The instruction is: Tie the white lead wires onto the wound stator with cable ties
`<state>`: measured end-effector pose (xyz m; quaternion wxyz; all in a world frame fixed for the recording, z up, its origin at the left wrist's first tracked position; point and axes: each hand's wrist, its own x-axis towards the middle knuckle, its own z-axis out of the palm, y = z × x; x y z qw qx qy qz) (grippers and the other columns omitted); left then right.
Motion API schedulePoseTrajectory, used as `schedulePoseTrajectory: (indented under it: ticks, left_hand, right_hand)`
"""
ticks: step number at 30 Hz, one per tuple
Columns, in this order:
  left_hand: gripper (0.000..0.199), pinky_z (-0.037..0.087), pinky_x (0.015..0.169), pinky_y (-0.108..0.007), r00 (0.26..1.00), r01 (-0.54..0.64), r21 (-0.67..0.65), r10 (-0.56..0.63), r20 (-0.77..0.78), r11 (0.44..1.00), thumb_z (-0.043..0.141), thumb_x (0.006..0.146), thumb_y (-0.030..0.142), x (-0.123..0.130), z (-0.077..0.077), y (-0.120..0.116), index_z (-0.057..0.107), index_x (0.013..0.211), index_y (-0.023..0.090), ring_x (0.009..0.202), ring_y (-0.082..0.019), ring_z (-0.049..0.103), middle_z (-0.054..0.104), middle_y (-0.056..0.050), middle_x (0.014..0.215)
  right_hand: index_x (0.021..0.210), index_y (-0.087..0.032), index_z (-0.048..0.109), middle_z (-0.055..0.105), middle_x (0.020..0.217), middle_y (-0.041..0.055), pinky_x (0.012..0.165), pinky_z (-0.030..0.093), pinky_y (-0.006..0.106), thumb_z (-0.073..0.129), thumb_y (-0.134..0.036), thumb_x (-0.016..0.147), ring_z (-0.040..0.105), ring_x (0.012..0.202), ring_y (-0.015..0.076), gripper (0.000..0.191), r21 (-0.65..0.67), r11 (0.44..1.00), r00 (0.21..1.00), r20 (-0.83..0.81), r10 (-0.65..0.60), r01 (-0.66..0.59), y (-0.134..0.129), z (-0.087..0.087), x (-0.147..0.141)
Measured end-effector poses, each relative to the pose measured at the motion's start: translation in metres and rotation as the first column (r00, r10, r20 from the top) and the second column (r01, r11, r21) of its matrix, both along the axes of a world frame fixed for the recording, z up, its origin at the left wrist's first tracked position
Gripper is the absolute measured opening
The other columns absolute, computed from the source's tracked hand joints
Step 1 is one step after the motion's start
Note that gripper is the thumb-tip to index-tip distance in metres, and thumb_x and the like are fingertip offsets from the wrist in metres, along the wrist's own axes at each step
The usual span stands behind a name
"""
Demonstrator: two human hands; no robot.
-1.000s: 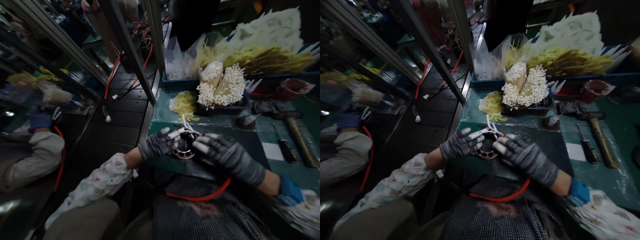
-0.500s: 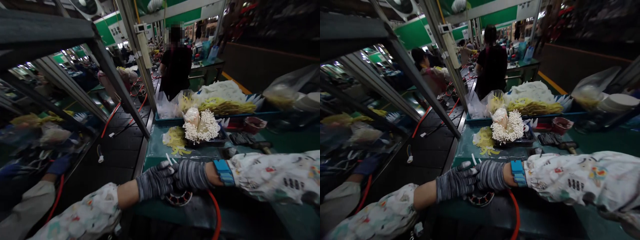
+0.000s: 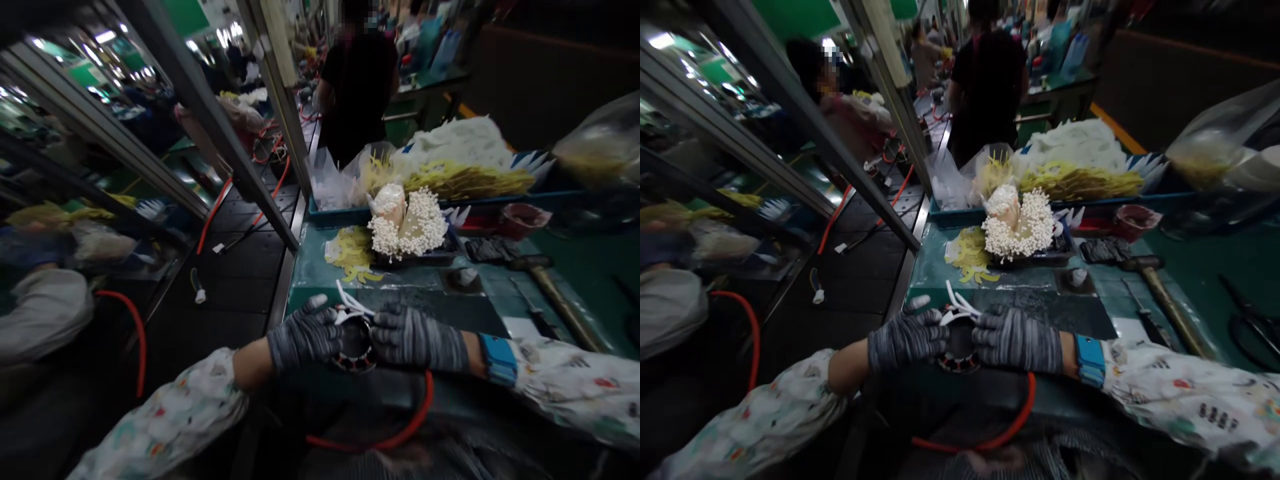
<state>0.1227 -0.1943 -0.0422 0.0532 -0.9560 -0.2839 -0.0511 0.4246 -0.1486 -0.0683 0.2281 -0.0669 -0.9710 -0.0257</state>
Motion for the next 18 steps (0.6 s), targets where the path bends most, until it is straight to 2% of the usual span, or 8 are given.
schedulePoseTrajectory:
  ticks: [2, 4, 7, 9, 10, 13, 16, 18]
  left_hand:
    - [0.005, 0.024, 0.13, -0.05, 0.999, 0.016, -0.062, -0.014, 0.036, 0.998, 0.079, 0.094, 0.039, 0.002, 0.006, -0.002, 0.077, 0.098, 0.038, 0.126, -0.022, 0.06, 0.081, 0.01, 0.114]
    - [0.022, 0.016, 0.131, -0.056, 0.995, 0.005, -0.161, 0.01, 0.096, 0.987, 0.081, 0.089, 0.053, 0.006, 0.013, -0.003, 0.077, 0.103, 0.037, 0.137, -0.029, 0.055, 0.079, 0.007, 0.124]
    - [0.045, 0.01, 0.13, -0.059, 0.97, -0.07, -0.268, 0.129, 0.208, 0.961, 0.076, 0.087, 0.068, 0.019, 0.02, -0.002, 0.075, 0.12, 0.038, 0.145, -0.033, 0.049, 0.075, 0.003, 0.136]
    - [0.057, 0.012, 0.129, -0.06, 0.951, -0.148, -0.277, 0.213, 0.225, 0.949, 0.074, 0.088, 0.07, 0.034, 0.022, 0.003, 0.069, 0.135, 0.038, 0.145, -0.033, 0.049, 0.073, 0.0, 0.14]
    - [0.067, 0.012, 0.129, -0.061, 0.948, -0.177, -0.283, 0.241, 0.21, 0.943, 0.075, 0.086, 0.072, 0.044, 0.022, 0.007, 0.065, 0.141, 0.036, 0.145, -0.034, 0.048, 0.071, -0.002, 0.142]
    - [0.085, 0.019, 0.128, -0.063, 0.949, -0.228, -0.344, 0.287, 0.13, 0.911, 0.082, 0.077, 0.076, 0.073, 0.022, 0.026, 0.064, 0.143, 0.026, 0.14, -0.037, 0.054, 0.071, -0.011, 0.14]
    - [0.048, 0.038, 0.121, -0.056, 0.938, -0.222, -0.49, 0.321, 0.128, 0.843, 0.078, 0.092, 0.053, 0.089, 0.021, 0.05, 0.072, 0.131, 0.024, 0.119, -0.03, 0.069, 0.078, -0.009, 0.117]
    - [0.029, 0.05, 0.109, -0.045, 0.916, -0.13, -0.642, 0.34, 0.215, 0.756, 0.07, 0.1, 0.037, 0.09, 0.019, 0.063, 0.073, 0.125, 0.023, 0.107, -0.023, 0.073, 0.08, -0.005, 0.11]
  right_hand:
    - [0.107, -0.031, 0.074, 0.078, 0.113, -0.0012, 0.097, 0.059, 0.038, 0.055, -0.012, 0.102, 0.065, 0.109, 0.019, 0.026, 0.04, 0.998, 0.99, -0.14, -0.035, 0.041, -0.015, -0.009, 0.011]
    - [0.122, -0.031, 0.07, 0.074, 0.12, 0.0031, 0.098, 0.058, 0.042, 0.057, -0.01, 0.1, 0.063, 0.112, 0.0218, 0.033, -0.027, 0.973, 0.943, -0.243, -0.228, 0.228, -0.035, -0.022, 0.016]
    - [0.138, -0.026, 0.061, 0.063, 0.132, 0.0131, 0.098, 0.057, 0.053, 0.066, -0.024, 0.097, 0.059, 0.119, 0.0313, 0.042, -0.266, 0.779, 0.74, -0.248, -0.625, 0.568, -0.07, -0.041, 0.018]
    - [0.135, -0.02, 0.062, 0.059, 0.135, 0.0186, 0.098, 0.055, 0.061, 0.065, -0.032, 0.094, 0.057, 0.121, 0.0374, 0.043, -0.357, 0.666, 0.643, -0.2, -0.739, 0.655, -0.086, -0.047, 0.02]
    - [0.131, -0.019, 0.063, 0.059, 0.134, 0.0191, 0.098, 0.055, 0.062, 0.062, -0.032, 0.093, 0.057, 0.121, 0.0384, 0.04, -0.379, 0.654, 0.64, -0.18, -0.747, 0.655, -0.089, -0.046, 0.022]
    - [0.117, -0.021, 0.069, 0.063, 0.132, 0.0159, 0.1, 0.053, 0.058, 0.059, -0.023, 0.089, 0.059, 0.119, 0.0362, 0.031, -0.348, 0.7, 0.696, -0.16, -0.7, 0.624, -0.082, -0.023, 0.039]
    - [0.115, -0.024, 0.075, 0.064, 0.14, 0.0127, 0.106, 0.047, 0.06, 0.065, -0.025, 0.089, 0.057, 0.125, 0.0392, 0.028, -0.235, 0.708, 0.703, -0.121, -0.701, 0.666, -0.053, 0.009, 0.059]
    - [0.118, -0.027, 0.077, 0.065, 0.143, 0.0104, 0.109, 0.044, 0.062, 0.067, -0.027, 0.093, 0.056, 0.129, 0.0399, 0.026, -0.197, 0.695, 0.689, -0.106, -0.717, 0.692, -0.031, 0.019, 0.069]
